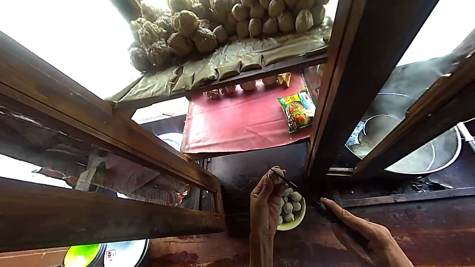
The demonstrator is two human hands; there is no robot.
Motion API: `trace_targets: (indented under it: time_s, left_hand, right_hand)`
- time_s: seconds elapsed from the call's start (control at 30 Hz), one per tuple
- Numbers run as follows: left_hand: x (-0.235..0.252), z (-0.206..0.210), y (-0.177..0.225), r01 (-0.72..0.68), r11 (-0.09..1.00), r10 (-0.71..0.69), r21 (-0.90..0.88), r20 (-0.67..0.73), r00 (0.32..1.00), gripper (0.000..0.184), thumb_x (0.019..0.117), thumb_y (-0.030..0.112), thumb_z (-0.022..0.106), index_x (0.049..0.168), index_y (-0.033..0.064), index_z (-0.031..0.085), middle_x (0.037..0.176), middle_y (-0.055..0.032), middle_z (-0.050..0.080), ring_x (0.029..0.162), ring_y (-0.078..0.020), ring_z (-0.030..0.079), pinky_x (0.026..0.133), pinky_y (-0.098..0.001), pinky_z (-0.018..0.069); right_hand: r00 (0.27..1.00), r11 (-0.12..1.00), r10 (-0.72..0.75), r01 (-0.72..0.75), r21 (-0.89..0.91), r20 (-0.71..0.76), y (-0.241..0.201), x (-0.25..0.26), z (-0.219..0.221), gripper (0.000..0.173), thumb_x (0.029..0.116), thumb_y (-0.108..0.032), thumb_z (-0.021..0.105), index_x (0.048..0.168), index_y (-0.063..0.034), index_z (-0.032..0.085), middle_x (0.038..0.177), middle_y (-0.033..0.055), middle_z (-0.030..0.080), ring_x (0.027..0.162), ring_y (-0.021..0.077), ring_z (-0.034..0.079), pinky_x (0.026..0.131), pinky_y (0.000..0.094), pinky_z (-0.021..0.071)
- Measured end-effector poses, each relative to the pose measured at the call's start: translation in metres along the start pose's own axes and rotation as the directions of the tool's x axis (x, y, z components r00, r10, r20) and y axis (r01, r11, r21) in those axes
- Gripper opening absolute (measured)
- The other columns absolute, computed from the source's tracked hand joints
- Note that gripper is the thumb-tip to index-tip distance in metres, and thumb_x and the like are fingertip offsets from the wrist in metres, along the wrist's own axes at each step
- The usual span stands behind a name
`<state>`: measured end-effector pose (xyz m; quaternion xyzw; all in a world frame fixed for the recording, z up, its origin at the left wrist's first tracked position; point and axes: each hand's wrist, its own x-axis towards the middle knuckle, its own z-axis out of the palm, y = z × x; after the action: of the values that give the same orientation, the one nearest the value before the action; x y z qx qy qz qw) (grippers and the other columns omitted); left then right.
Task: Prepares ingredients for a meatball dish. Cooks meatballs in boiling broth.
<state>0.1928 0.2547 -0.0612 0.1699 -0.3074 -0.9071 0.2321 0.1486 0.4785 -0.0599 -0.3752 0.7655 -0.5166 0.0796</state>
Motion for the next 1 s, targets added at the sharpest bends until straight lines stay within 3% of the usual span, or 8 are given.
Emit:
trace_targets:
  time_s: [0.23,0.5,0.73,0.8,0.9,1.0]
  left_hand:
    - [-0.001,0.003,-0.016,0.023,0.995,-0.019,0.093,-0.042,0.999,0.028,0.1061,0.004,0.044,0.111,-0.0050,0.070,0.106,-0.0141,0.075,0.093,-0.0169,0.074,0.088,-0.0293,0.0600]
    - [0.000,0.007,-0.029,-0.009,0.997,0.027,0.082,-0.217,0.976,0.028,0.1067,0.002,0.043,0.104,-0.0069,0.070,0.100,-0.0143,0.075,0.089,-0.0179,0.075,0.084,-0.0299,0.0614]
    - [0.016,0.002,-0.024,0.011,0.990,0.040,0.143,-0.348,0.937,0.029,0.1105,0.015,0.044,0.119,-0.0042,0.064,0.099,-0.0118,0.073,0.087,-0.0163,0.072,0.085,-0.0287,0.0595]
    - [0.019,-0.002,-0.023,-0.004,0.973,0.083,0.229,-0.338,0.937,0.034,0.1112,0.020,0.043,0.124,-0.0041,0.064,0.101,-0.0118,0.074,0.088,-0.0162,0.073,0.085,-0.0291,0.0595]
    - [0.017,-0.004,-0.027,0.015,0.938,0.096,0.347,-0.300,0.949,0.038,0.1120,0.021,0.040,0.119,-0.0043,0.067,0.096,-0.0098,0.075,0.082,-0.0135,0.073,0.081,-0.0272,0.0601]
    - [0.011,-0.008,-0.028,0.005,0.898,0.096,0.440,-0.207,0.974,0.036,0.1114,0.018,0.041,0.117,-0.0056,0.068,0.102,-0.0100,0.076,0.087,-0.0131,0.073,0.085,-0.0271,0.0596]
  right_hand:
    - [0.997,0.995,-0.015,0.007,-0.103,-0.074,0.012,-0.001,0.014,0.045,0.0983,-0.019,0.057,0.142,-0.0127,0.063,0.101,0.0048,0.076,0.076,0.0021,0.066,0.073,0.0161,0.0541]
    - [0.998,0.993,0.029,-0.035,-0.115,-0.057,0.019,-0.005,0.024,0.046,0.0990,-0.021,0.057,0.144,-0.0132,0.062,0.102,0.0048,0.076,0.076,0.0046,0.067,0.073,0.0197,0.0559]
    - [0.984,0.985,0.166,-0.162,-0.061,0.068,0.012,-0.018,0.004,0.046,0.0998,-0.017,0.057,0.146,-0.0125,0.060,0.105,0.0075,0.077,0.075,0.0070,0.068,0.071,0.0260,0.0572]
    - [0.983,0.985,0.170,-0.168,-0.030,0.075,0.009,-0.019,-0.001,0.045,0.1006,-0.017,0.058,0.145,-0.0127,0.060,0.106,0.0066,0.076,0.074,0.0043,0.067,0.071,0.0233,0.0567]
    - [0.994,0.993,0.107,-0.106,-0.049,0.005,0.013,-0.013,0.000,0.045,0.0995,-0.020,0.057,0.144,-0.0141,0.062,0.102,0.0042,0.076,0.074,0.0026,0.066,0.070,0.0210,0.0561]
    - [0.997,0.989,0.081,-0.080,-0.125,-0.003,0.021,-0.006,0.004,0.045,0.0995,-0.024,0.056,0.144,-0.0180,0.062,0.100,0.0029,0.077,0.073,0.0045,0.066,0.068,0.0235,0.0562]
